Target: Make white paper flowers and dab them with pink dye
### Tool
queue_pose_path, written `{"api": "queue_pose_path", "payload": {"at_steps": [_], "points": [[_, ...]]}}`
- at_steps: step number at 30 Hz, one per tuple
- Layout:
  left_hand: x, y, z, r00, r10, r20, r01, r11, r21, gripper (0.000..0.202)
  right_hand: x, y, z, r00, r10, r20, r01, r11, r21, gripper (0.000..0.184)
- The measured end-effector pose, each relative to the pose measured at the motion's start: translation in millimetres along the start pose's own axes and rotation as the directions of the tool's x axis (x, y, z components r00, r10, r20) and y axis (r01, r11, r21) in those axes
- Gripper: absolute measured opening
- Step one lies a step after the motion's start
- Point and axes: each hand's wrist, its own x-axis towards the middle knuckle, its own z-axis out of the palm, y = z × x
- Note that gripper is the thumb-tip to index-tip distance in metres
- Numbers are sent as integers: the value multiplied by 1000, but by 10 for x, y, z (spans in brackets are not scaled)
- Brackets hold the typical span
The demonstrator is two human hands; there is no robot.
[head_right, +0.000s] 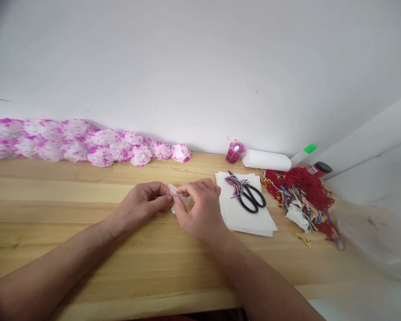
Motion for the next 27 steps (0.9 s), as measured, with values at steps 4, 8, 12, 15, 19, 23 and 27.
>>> {"api": "queue_pose_path", "payload": {"at_steps": [4,8,12,15,19,23,27], "points": [[5,-18,-4,1000,3,24,-3,1000,-11,20,7,7,15,1000,-6,17,7,1000,-26,9],[16,-44,-15,1000,-8,-1,8,1000,16,16,39,25,1,998,48,31,-50,997,61,12],[8,-29,-17,1000,-1,0,1,999,35,18,41,35,-6,992,95,79,-106,984,145,12],[-9,7,-9,1000,12,18,-13,999,43,23,35,28,-1,989,116,90,-129,979,158,12],[-18,39,2,1000,9,-11,-8,996,88,23,36,10,9,988,120,97,-133,980,151,10],[-17,40,7,999,8,-41,-4,994,111,21,39,12,9,987,120,108,-136,979,155,11],[-9,42,2,1000,-2,-16,3,998,59,24,38,29,-6,988,118,98,-132,978,162,9]]}}
